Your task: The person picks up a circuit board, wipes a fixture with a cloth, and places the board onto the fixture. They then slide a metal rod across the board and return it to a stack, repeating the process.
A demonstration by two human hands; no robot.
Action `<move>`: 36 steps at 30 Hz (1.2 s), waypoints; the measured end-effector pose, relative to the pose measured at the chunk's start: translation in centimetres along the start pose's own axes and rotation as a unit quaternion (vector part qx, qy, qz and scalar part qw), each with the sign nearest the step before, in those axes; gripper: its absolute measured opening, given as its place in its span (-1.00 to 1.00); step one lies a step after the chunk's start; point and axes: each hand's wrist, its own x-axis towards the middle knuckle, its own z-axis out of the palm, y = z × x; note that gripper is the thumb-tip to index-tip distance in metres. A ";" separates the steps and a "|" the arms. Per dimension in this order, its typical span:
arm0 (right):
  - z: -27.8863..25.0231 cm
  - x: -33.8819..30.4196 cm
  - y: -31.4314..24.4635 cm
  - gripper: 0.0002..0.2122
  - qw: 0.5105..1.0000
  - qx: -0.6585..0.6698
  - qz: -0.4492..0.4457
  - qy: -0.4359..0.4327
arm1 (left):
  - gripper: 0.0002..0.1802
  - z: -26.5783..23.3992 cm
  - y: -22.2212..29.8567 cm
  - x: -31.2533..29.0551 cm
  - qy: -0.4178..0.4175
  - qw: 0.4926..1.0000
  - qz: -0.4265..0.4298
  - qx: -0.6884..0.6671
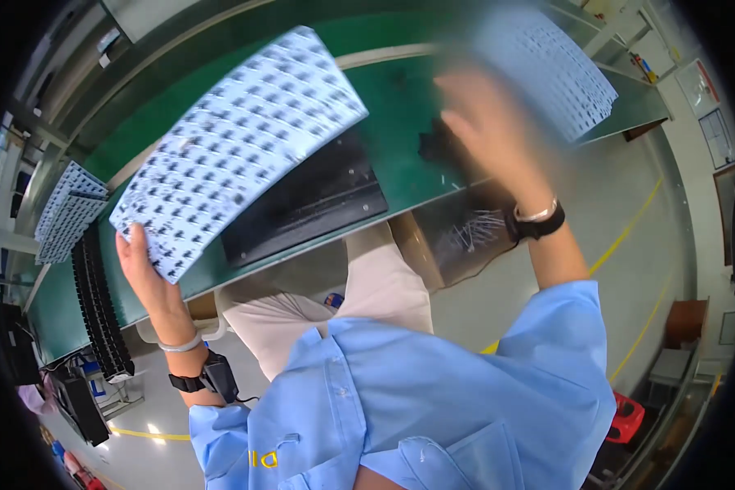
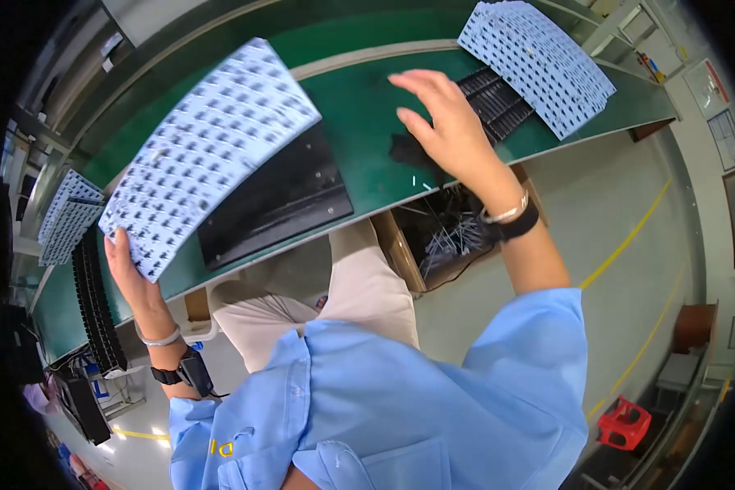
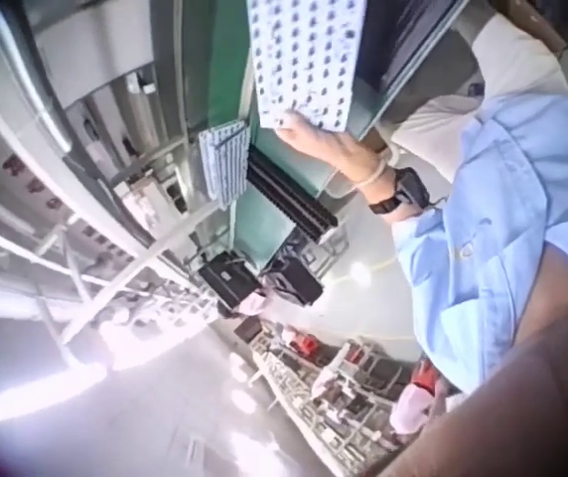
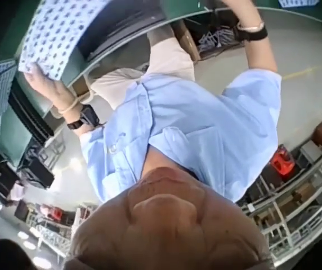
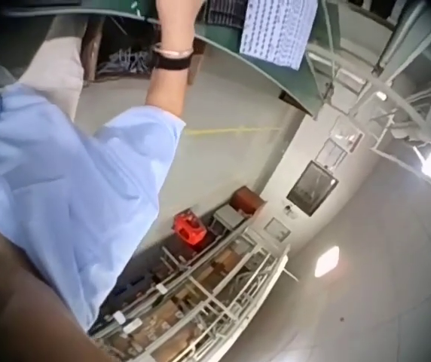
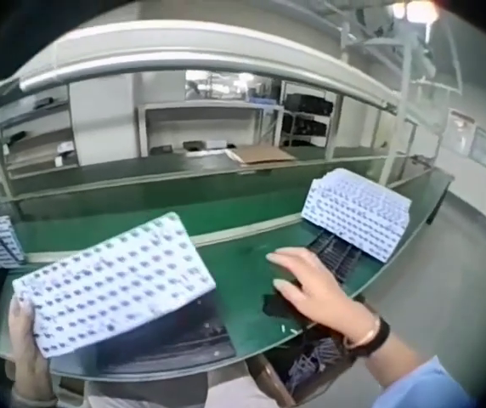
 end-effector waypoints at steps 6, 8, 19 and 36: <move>-0.8 3.5 -7.9 -0.59 0.993 0.060 -0.100 0.025 | -0.64 5.9 -0.4 -1.4 -0.138 0.987 -0.014 0.078; -0.5 2.4 -7.8 -0.63 0.993 0.036 -0.108 0.038 | -0.61 6.3 -0.8 -1.5 -0.203 0.976 -0.009 0.074; -6.0 0.7 2.4 -0.76 0.980 -0.083 0.177 0.039 | -0.69 0.3 -2.7 2.4 -0.078 0.946 0.134 0.284; -5.3 1.7 13.4 -0.76 0.925 -0.279 0.258 0.024 | -0.70 -10.9 -7.5 1.3 0.077 0.892 0.102 0.434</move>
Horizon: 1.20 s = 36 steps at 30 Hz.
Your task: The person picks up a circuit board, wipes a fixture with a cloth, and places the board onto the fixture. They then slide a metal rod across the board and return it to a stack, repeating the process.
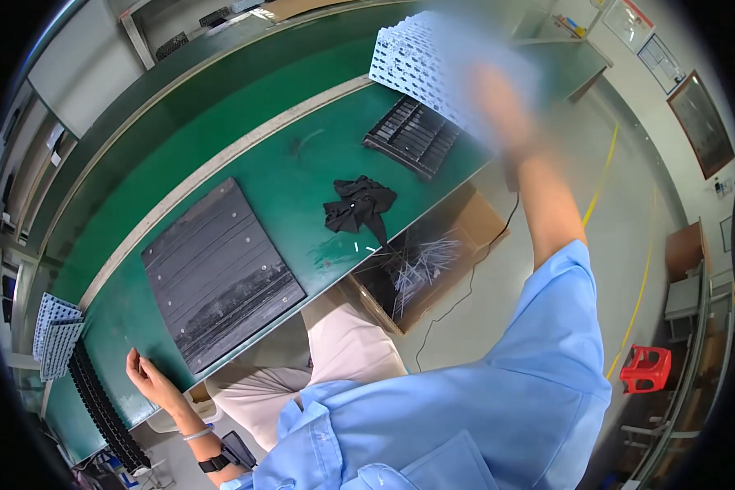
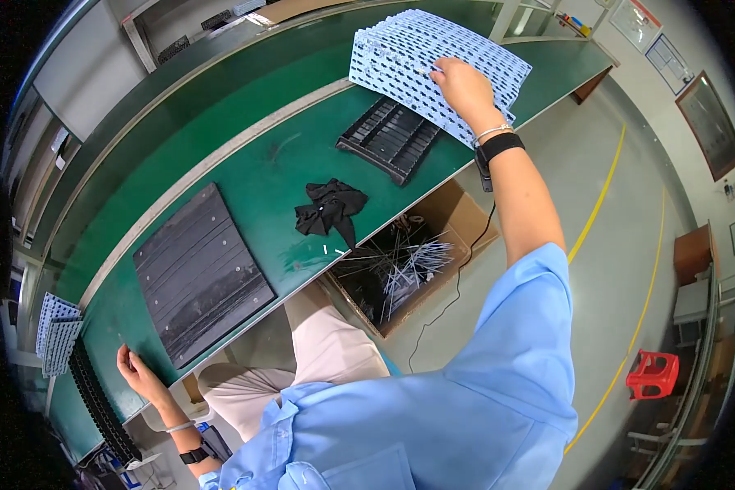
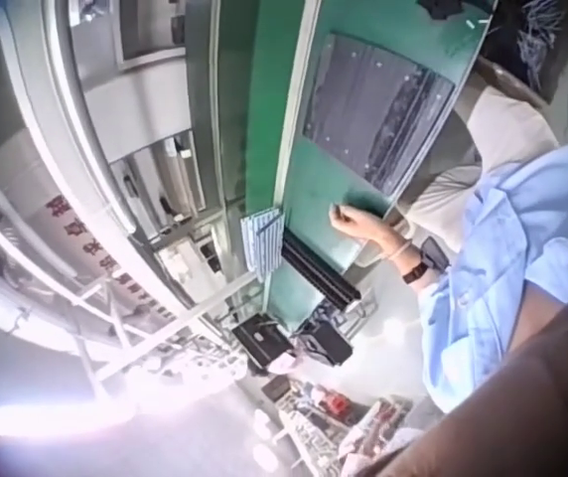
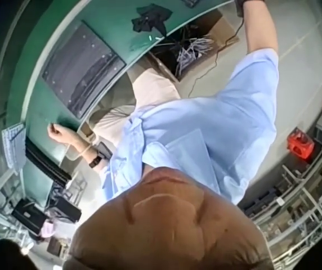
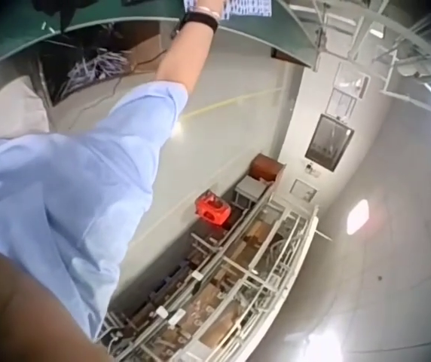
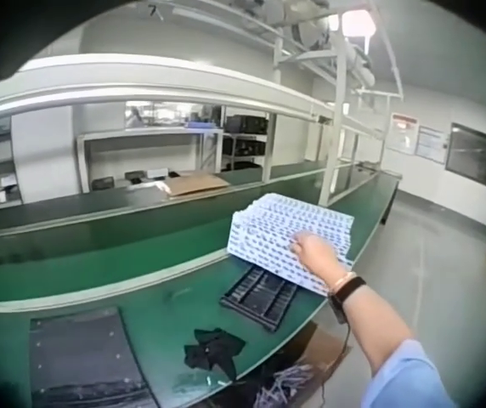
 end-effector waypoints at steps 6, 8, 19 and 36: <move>1.3 0.4 1.1 -0.77 1.000 0.020 -0.008 0.005 | -0.69 0.1 0.6 0.0 -0.012 1.000 0.006 0.027; 1.3 0.3 0.8 -0.77 1.000 0.022 0.000 0.013 | -0.69 0.0 0.6 0.0 -0.014 0.999 0.006 0.033; 5.7 2.5 3.6 -0.77 0.996 0.013 -0.077 0.053 | -0.69 0.5 -0.2 0.2 -0.025 0.997 0.029 0.061; 2.4 0.9 -7.6 -0.71 0.971 0.121 -0.203 -0.044 | -0.80 1.3 4.2 -3.5 0.015 0.983 0.119 0.140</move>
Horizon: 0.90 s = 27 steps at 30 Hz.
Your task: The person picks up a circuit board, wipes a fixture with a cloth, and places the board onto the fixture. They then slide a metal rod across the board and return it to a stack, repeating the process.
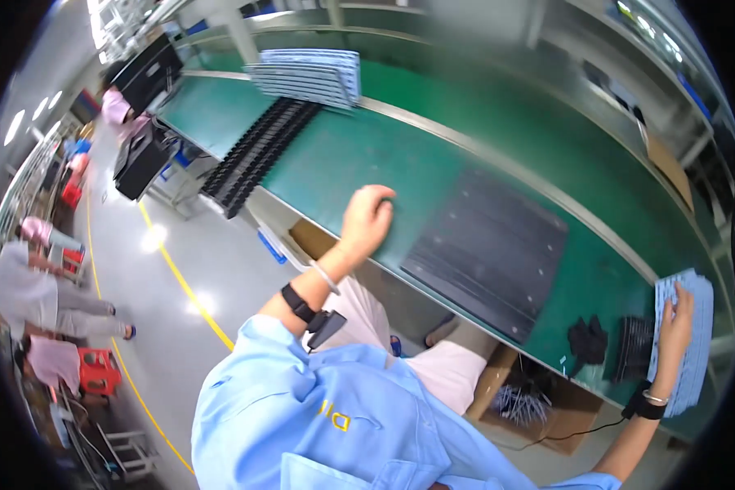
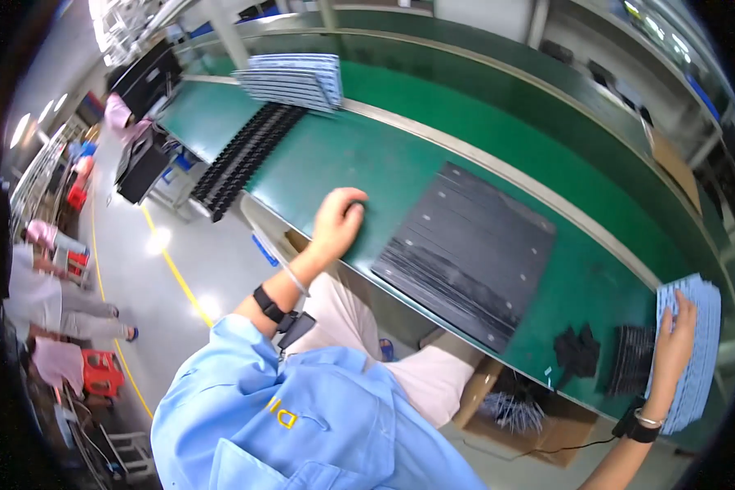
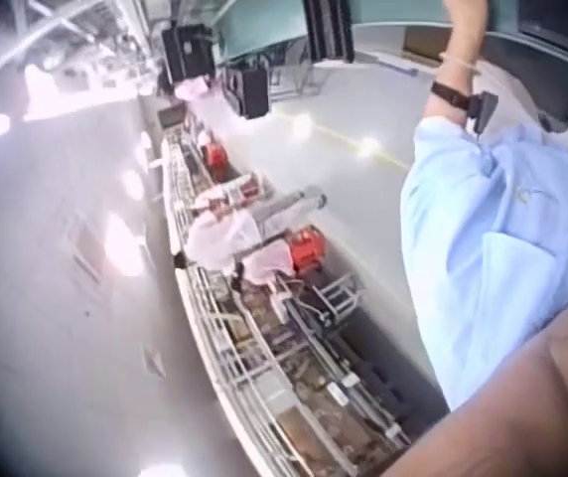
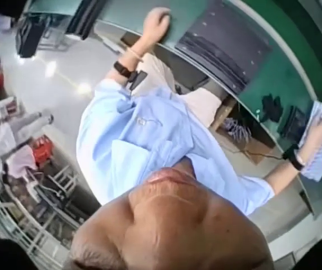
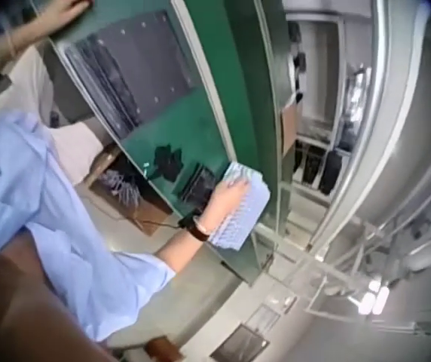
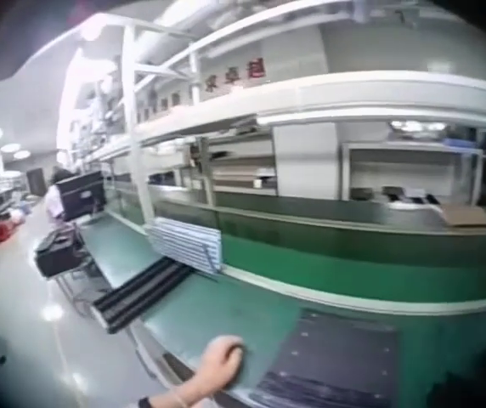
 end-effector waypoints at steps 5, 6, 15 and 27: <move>-1.0 4.8 -19.7 -0.87 0.923 0.312 -0.218 -0.059 | -0.79 -1.6 0.7 -0.5 -0.016 1.000 0.019 0.001; -1.6 5.4 -24.5 -0.88 0.905 0.356 -0.209 -0.101 | -0.79 -2.2 0.1 -0.7 -0.009 1.000 0.016 -0.001; 5.4 12.4 -55.5 -0.82 0.822 0.299 -0.485 0.009 | -0.78 -3.1 -3.0 0.1 0.068 0.997 0.029 0.035; 12.2 16.7 -67.9 -0.82 0.879 0.152 -0.449 0.055 | -0.78 -3.7 -3.8 -0.4 0.104 0.993 0.043 -0.022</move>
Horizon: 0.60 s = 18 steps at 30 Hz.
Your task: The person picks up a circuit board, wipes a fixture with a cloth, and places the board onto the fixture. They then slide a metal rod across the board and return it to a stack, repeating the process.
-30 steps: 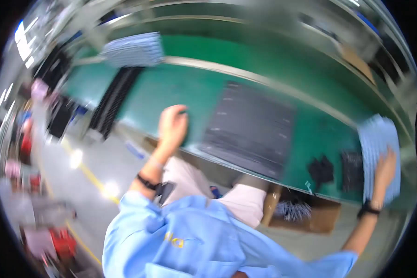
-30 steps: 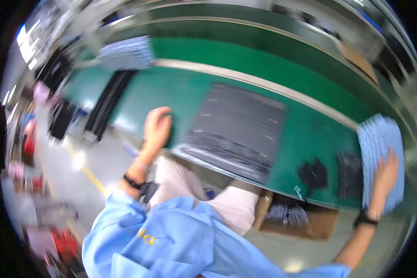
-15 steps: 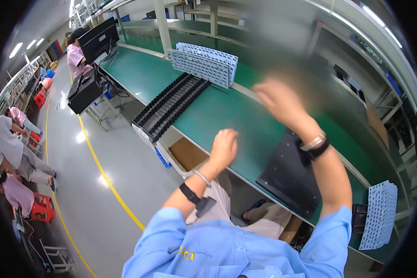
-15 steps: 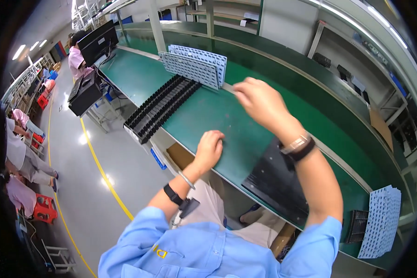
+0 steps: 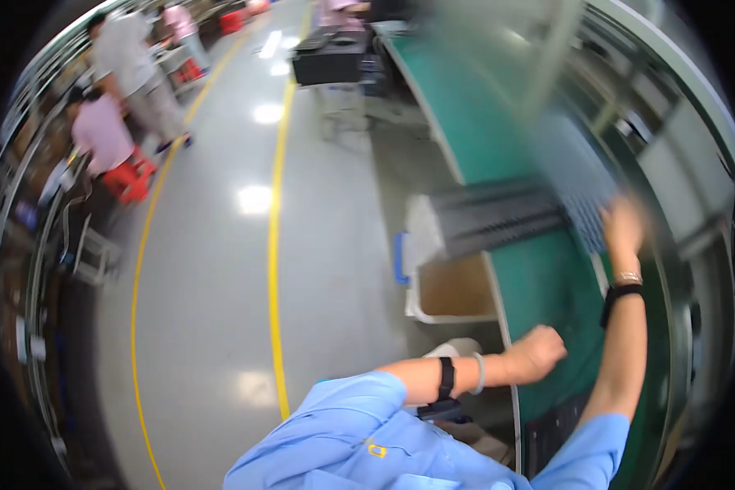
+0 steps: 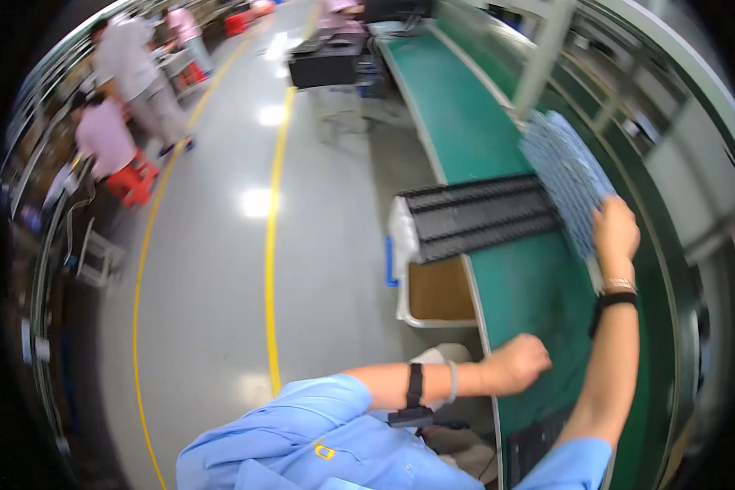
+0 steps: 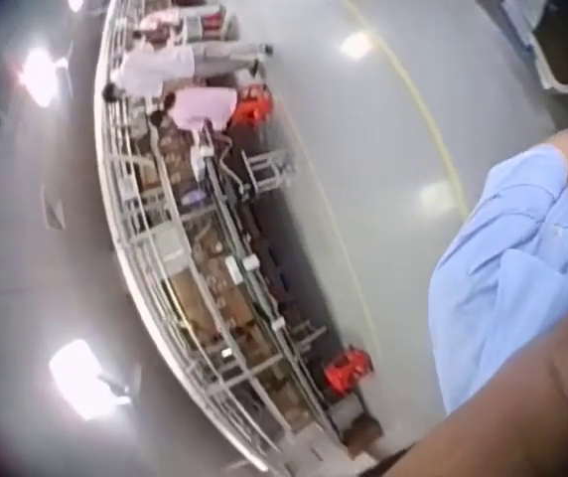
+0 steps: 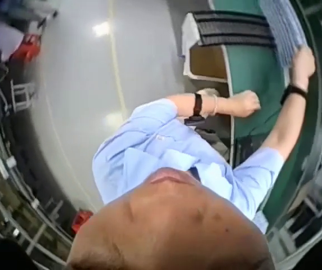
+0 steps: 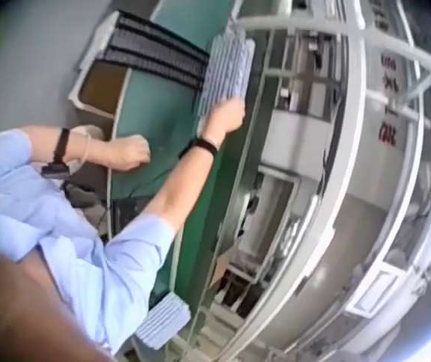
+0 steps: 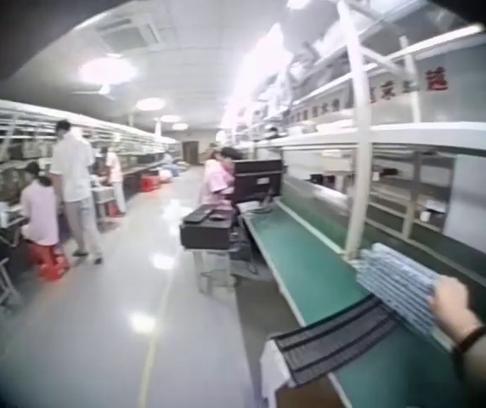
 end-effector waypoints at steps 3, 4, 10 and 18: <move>0.9 0.5 -0.3 -0.84 0.999 -0.038 -0.019 -0.004 | -0.79 -0.8 0.7 -0.2 -0.006 1.000 -0.018 0.013; 0.9 0.7 -0.2 -0.84 0.999 -0.029 -0.028 0.000 | -0.79 -0.7 1.0 -0.3 -0.016 1.000 -0.024 -0.003; 0.6 2.5 1.8 -0.85 0.992 0.123 0.031 0.007 | -0.79 -0.4 0.9 -0.3 -0.049 0.998 -0.029 0.022; -10.5 -1.7 5.3 -0.82 0.974 0.215 0.053 0.058 | -0.75 -0.8 1.7 -0.7 -0.012 1.000 -0.011 -0.007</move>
